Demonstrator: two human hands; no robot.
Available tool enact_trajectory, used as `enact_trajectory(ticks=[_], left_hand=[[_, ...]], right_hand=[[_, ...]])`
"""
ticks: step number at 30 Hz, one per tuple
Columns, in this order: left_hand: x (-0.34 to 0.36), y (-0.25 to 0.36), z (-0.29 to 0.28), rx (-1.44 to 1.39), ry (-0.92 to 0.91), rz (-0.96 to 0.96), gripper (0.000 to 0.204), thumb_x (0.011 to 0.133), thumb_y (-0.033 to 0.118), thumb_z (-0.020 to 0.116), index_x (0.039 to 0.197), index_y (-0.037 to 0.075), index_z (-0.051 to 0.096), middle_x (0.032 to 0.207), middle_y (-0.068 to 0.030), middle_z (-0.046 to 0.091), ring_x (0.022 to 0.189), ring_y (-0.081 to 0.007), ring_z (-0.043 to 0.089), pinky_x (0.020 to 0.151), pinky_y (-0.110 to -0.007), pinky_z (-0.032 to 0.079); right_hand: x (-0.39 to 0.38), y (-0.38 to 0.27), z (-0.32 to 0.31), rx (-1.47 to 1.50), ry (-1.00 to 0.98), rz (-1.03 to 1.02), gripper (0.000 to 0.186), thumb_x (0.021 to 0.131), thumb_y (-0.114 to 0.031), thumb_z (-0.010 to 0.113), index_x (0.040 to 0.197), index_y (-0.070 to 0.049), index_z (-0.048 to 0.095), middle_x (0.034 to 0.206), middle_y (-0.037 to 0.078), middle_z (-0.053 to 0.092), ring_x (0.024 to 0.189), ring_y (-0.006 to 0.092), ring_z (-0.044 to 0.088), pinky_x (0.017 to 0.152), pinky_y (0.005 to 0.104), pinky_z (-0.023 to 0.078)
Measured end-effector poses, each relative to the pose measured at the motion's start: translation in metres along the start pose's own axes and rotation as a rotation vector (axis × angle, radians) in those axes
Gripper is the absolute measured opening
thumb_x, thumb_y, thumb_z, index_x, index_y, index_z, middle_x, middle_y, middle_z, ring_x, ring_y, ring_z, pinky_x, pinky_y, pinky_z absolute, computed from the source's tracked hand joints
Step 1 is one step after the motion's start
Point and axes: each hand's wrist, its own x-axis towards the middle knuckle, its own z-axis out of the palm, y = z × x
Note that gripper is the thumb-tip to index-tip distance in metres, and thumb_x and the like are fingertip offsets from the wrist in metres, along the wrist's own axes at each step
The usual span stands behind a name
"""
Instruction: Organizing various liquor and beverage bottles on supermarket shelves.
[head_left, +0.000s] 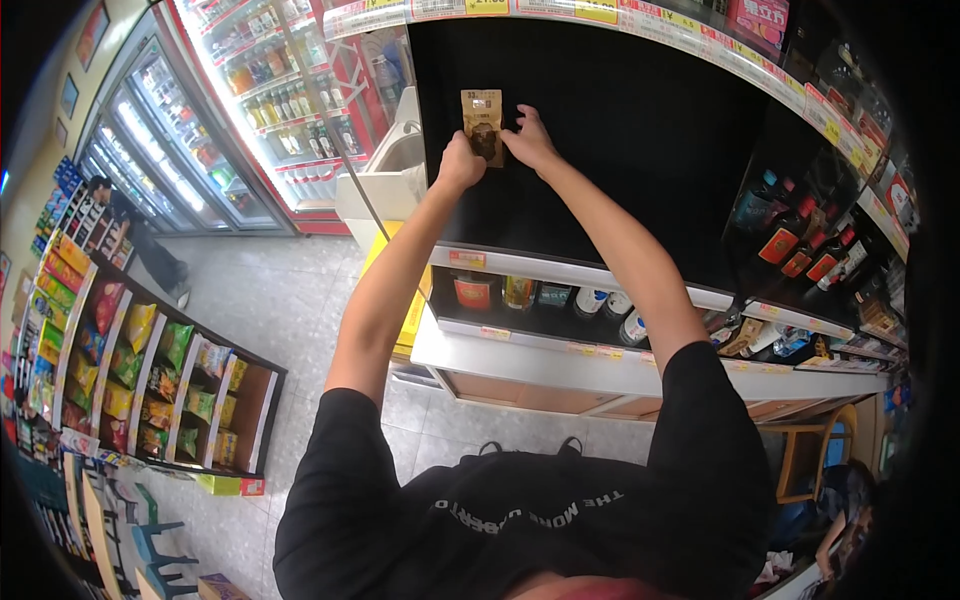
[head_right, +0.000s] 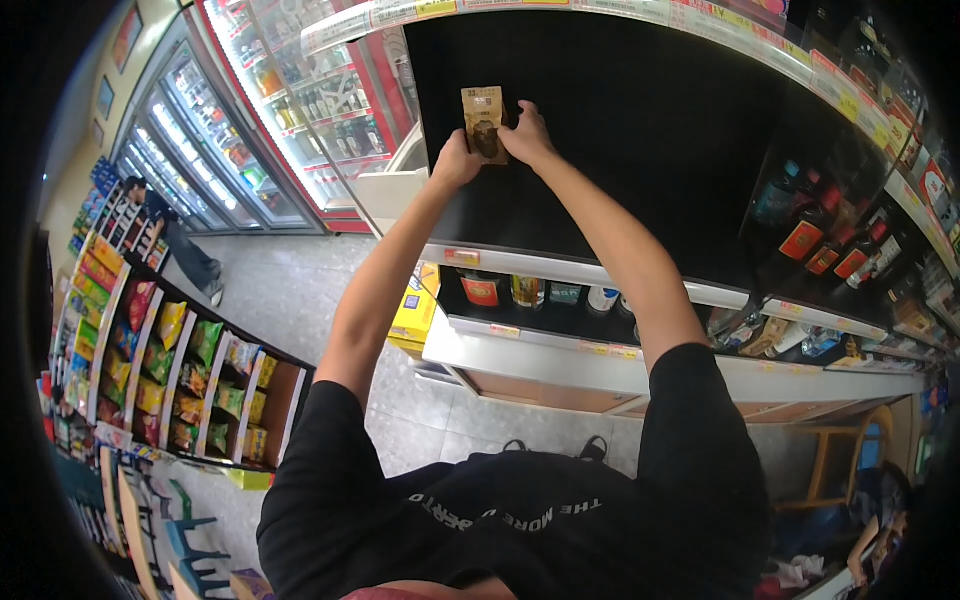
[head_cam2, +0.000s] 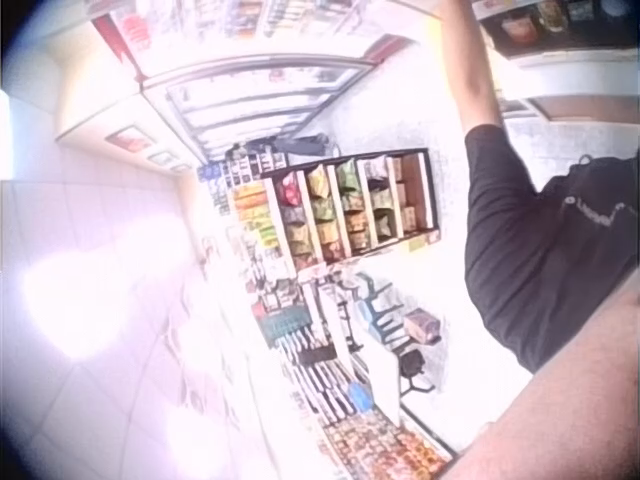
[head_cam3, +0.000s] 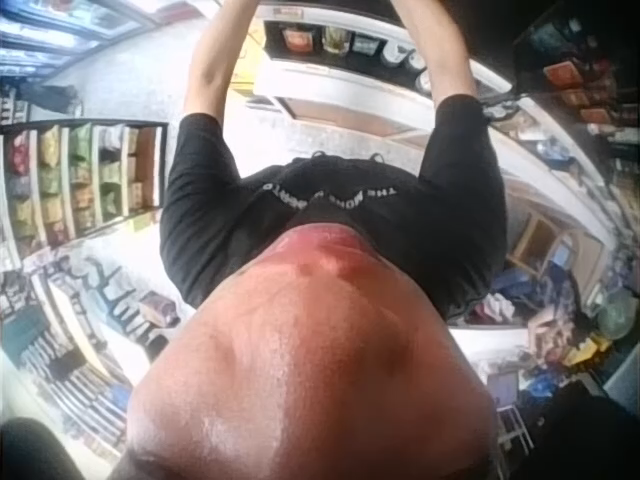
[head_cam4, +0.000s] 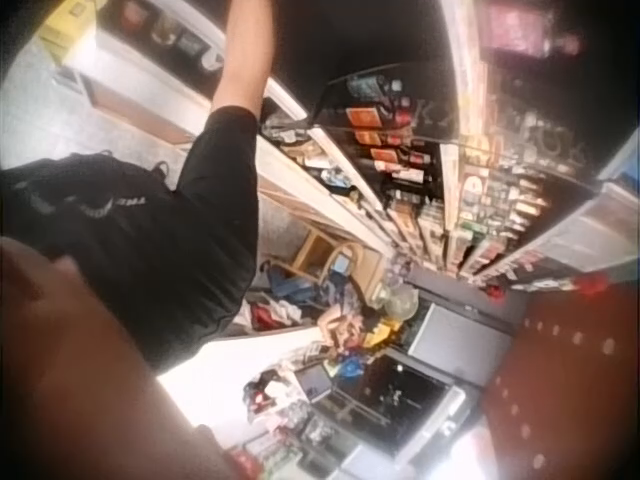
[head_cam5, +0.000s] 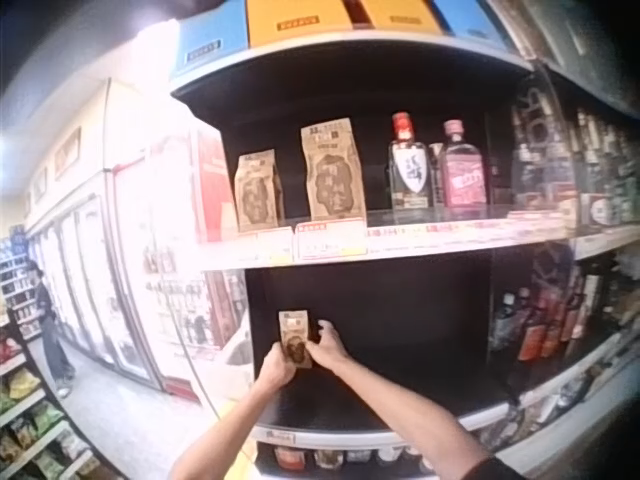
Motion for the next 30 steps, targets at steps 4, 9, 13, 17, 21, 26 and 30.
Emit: enact_trajectory(ticks=[4,9,13,17,21,26,30], left_hand=[[-0.042,-0.021,-0.011,-0.28,0.233,0.399,0.049,0.082,-0.005,0.055,0.131,-0.004,0.052,0.116,-0.0295,0.065,0.112,-0.0433,0.064,0.094,-0.046,0.052],[-0.213,0.046,-0.012,-0.629,0.071,0.354,0.066,0.085,-0.001,0.064,0.147,-0.001,0.04,0.142,-0.0215,0.052,0.132,-0.0301,0.053,0.106,-0.037,0.045],[-0.334,0.005,0.033,-0.846,-0.072,0.054,0.048,0.097,0.004,0.054,0.144,0.0,0.041,0.14,-0.0153,0.052,0.13,-0.0231,0.052,0.106,-0.035,0.044],[-0.381,-0.018,0.039,-0.921,-0.062,-0.08,0.047,0.097,0.004,0.057,0.141,0.0,0.042,0.141,-0.0161,0.052,0.128,-0.0231,0.053,0.106,-0.034,0.046],[-0.371,-0.015,0.02,-0.893,-0.002,-0.095,0.048,0.095,0.003,0.059,0.14,0.001,0.043,0.135,-0.0158,0.056,0.123,-0.0215,0.057,0.103,-0.034,0.048],[-0.339,0.001,0.003,-0.865,-0.041,0.035,0.053,0.093,-0.002,0.06,0.142,0.001,0.04,0.144,-0.0169,0.05,0.126,-0.022,0.054,0.103,-0.033,0.047],[-0.3,0.034,-0.02,-0.9,0.091,0.191,0.061,0.089,-0.01,0.055,0.145,0.0,0.035,0.144,-0.0172,0.047,0.132,-0.0258,0.051,0.107,-0.037,0.044]], right_hand=[[-0.078,-0.055,0.003,0.485,-0.037,-0.165,0.044,0.091,-0.008,0.064,0.132,0.0,0.05,0.118,0.014,0.065,0.112,0.0223,0.064,0.093,0.0357,0.054],[-0.249,-0.091,-0.056,0.453,-0.05,-0.379,0.022,0.096,0.0,0.056,0.117,-0.001,0.062,0.114,0.013,0.064,0.107,0.0231,0.064,0.095,0.0331,0.049],[-0.35,-0.072,-0.039,0.496,-0.068,-0.175,0.015,0.088,0.003,0.057,0.102,-0.002,0.061,0.104,0.011,0.062,0.097,0.0236,0.062,0.082,0.0317,0.051],[-0.393,-0.049,-0.014,0.52,-0.237,-0.019,0.017,0.088,-0.002,0.059,0.105,-0.002,0.061,0.106,0.011,0.06,0.096,0.0224,0.061,0.082,0.0312,0.05],[-0.377,-0.066,-0.013,0.534,-0.283,-0.108,0.018,0.088,-0.002,0.061,0.105,-0.002,0.061,0.107,0.01,0.058,0.098,0.0217,0.058,0.087,0.0321,0.048],[-0.341,-0.076,-0.032,0.534,-0.315,-0.147,0.02,0.087,-0.002,0.063,0.107,-0.002,0.062,0.104,0.009,0.056,0.097,0.0196,0.058,0.084,0.0304,0.048],[-0.29,-0.098,-0.087,0.461,-0.369,-0.402,0.03,0.088,0.001,0.064,0.117,-0.003,0.063,0.124,0.01,0.058,0.106,0.0204,0.06,0.087,0.0307,0.05]])
